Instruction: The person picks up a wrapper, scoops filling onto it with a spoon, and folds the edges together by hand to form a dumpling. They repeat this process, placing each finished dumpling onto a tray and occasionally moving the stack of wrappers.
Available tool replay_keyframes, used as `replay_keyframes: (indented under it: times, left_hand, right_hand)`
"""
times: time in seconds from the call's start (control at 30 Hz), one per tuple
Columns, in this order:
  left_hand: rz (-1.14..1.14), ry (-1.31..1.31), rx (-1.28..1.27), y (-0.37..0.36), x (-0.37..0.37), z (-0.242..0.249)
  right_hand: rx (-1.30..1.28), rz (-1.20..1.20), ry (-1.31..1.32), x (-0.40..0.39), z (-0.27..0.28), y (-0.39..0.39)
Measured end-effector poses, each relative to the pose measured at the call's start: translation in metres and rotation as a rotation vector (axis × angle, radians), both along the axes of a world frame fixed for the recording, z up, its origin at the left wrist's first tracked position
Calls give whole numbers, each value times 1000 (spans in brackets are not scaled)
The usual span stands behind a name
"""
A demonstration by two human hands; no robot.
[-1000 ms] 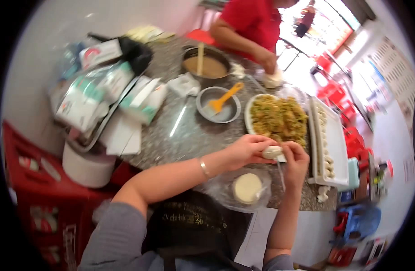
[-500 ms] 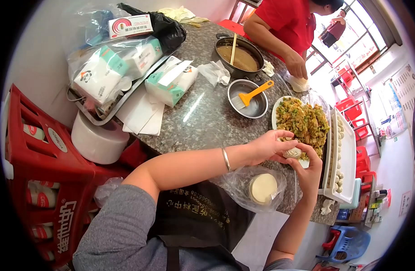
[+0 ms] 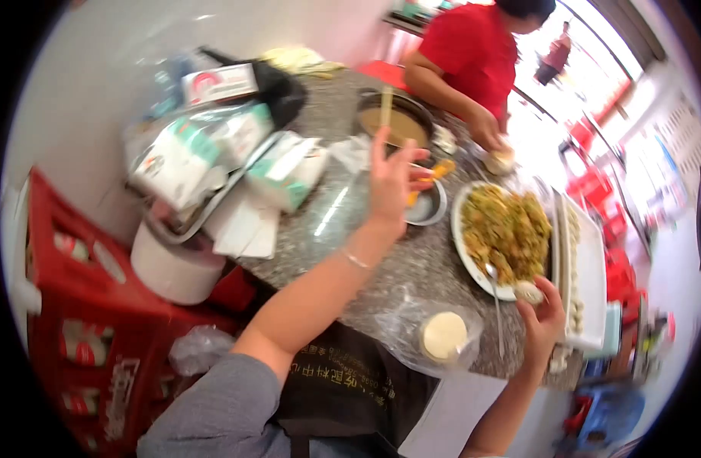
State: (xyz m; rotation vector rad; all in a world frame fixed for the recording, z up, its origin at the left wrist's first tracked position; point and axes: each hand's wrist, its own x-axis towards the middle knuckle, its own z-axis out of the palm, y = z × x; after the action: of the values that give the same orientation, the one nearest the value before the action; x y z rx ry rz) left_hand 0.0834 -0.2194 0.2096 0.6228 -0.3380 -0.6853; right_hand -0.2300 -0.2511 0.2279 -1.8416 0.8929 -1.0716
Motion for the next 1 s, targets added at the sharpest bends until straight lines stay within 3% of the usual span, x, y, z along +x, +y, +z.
replay_keyframes:
  times: [0.13, 0.17, 0.23, 0.33, 0.4, 0.43, 0.5, 0.57, 0.73, 0.8, 0.87, 0.9, 1.0]
  left_hand:
    - [-311, -191, 92, 3, -33, -2]
    - [-458, -265, 64, -1, -38, -10]
    - [-624, -682, 70, 6, -60, -8]
    - [-880, -1048, 136, 22, -82, 4]
    - [-888, -1308, 111, 24, -86, 2]
    - [-883, -1309, 104, 25, -88, 2]
    - [-898, -1497, 77, 26, -90, 1]
    - [-929, -1502, 62, 25, -91, 1]
    - [-983, -1512, 100, 26, -88, 2]
    - [-995, -1514, 117, 27, -88, 3]
    - [-1003, -1487, 161, 28, -88, 5]
    - [-999, -1490, 159, 28, -87, 5]
    - [-970, -1496, 116, 28, -86, 4]
  right_hand:
    - [-218, -46, 188, -12, 5, -3]
    - [-172, -36, 120, -18, 4, -7]
    - [-125, -77, 132, -46, 9, -17]
    - [-24, -247, 146, -93, 30, -38]
    - [-111, -328, 121, -125, 32, -71]
    - [-22, -405, 89, -138, 39, -82]
    - [-124, -489, 210, -165, 37, -114]
    - [-219, -539, 282, -181, 29, -143]
    - [171, -466, -44, -168, 23, -166]
    - [201, -526, -25, -166, 18, -167]
    - [307, -686, 230, -167, 12, -170]
    - [228, -821, 508, -165, 12, -167]
    - [133, -924, 735, -163, 14, -161]
